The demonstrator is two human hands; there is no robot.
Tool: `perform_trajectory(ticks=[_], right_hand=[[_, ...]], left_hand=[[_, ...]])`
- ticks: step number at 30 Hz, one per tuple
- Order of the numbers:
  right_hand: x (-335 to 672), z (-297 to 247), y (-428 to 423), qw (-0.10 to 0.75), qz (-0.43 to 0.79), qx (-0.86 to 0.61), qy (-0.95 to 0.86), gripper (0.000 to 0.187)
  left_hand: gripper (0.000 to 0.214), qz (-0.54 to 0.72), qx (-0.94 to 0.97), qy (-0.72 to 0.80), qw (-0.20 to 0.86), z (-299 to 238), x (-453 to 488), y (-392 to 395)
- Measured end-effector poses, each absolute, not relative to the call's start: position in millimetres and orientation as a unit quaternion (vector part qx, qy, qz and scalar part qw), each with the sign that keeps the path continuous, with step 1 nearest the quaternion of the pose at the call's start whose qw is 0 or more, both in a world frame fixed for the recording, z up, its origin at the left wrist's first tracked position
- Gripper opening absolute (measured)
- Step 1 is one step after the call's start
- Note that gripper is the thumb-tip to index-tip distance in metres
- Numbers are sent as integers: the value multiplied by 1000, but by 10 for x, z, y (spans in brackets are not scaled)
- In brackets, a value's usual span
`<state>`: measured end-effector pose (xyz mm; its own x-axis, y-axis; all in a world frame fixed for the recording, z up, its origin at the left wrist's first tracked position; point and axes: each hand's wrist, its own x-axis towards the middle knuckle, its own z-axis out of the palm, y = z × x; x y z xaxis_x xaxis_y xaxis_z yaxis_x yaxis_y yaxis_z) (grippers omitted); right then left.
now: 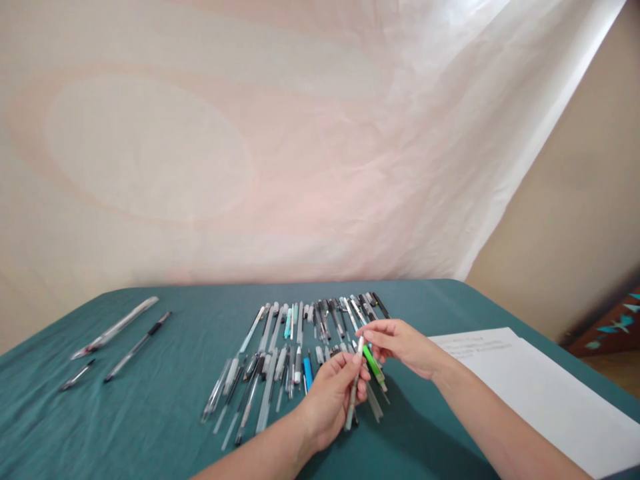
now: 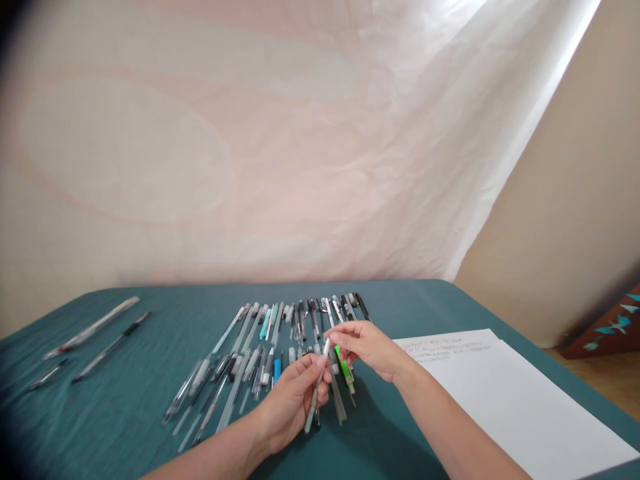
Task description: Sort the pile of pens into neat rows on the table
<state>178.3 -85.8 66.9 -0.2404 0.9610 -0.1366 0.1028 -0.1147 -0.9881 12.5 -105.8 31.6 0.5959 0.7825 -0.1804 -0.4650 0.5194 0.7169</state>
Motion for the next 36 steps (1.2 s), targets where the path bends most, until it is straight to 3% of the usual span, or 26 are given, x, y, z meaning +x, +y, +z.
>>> perform_trajectory(ticks=[6, 15, 17, 21, 23, 29, 36], right_hand=[[1725, 682, -871, 448, 551, -469, -525, 33], [2227, 836, -679, 662, 434, -464, -397, 28], [2344, 775, -649, 623, 444, -497, -409, 29], [2400, 510, -629, 382, 520, -579, -499, 32], [2357, 371, -622, 312, 517, -602, -522, 33], [2219, 202, -612, 257, 501, -625, -541, 32], [2201, 354, -650, 255, 460, -626, -576, 32]], left_hand=[[24, 374, 346, 251, 823, 314, 132, -1061], [28, 334, 421, 250, 805, 375, 115, -1111], [30, 330, 418, 254, 807, 387, 110, -1109], [31, 353, 401, 258, 805, 395, 106, -1086], [30, 371, 397, 256, 799, 395, 106, -1073], [31, 378, 395, 266, 794, 384, 108, -1054], [29, 405, 388, 258, 787, 402, 98, -1052]])
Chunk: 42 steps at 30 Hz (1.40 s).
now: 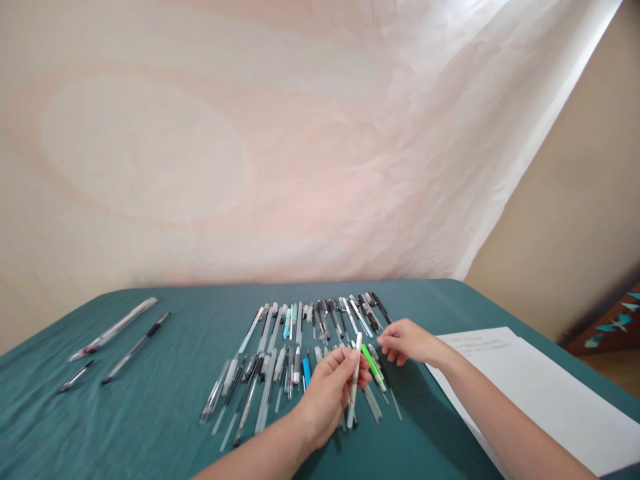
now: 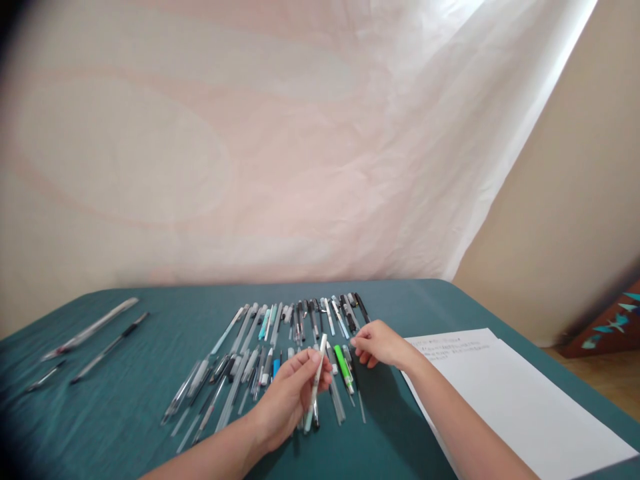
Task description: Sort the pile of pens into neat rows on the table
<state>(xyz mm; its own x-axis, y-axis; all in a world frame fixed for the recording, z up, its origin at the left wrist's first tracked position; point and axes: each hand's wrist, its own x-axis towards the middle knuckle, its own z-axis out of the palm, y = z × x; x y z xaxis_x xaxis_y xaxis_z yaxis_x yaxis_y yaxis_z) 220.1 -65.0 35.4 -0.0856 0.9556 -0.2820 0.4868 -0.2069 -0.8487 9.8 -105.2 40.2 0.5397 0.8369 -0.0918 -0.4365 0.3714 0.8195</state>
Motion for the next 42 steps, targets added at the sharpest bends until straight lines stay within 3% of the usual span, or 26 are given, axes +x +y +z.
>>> perform_trajectory(ticks=[5, 9, 17, 20, 25, 28, 42], right_hand=[[1995, 727, -841, 303, 459, -547, -631, 32], [1727, 913, -1038, 283, 513, -495, -641, 29], [1639, 850, -1093, 267, 513, -497, -647, 22], [1815, 787, -1008, 260, 486, -543, -634, 18], [2178, 549, -804, 156, 423, -674, -586, 14], [2278, 421, -744, 98, 451, -686, -563, 15], [2252, 309, -741, 68, 472, -659, -582, 28]], left_hand=[[28, 458, 397, 281, 744, 488, 77, -1053], [27, 479, 395, 272, 735, 516, 82, -1056], [24, 452, 385, 257, 763, 453, 110, -1051], [35, 458, 361, 291, 759, 443, 105, -1045], [33, 462, 366, 309, 746, 427, 89, -1031], [29, 458, 378, 304, 745, 423, 86, -1027], [27, 449, 386, 301, 748, 454, 93, -1017]])
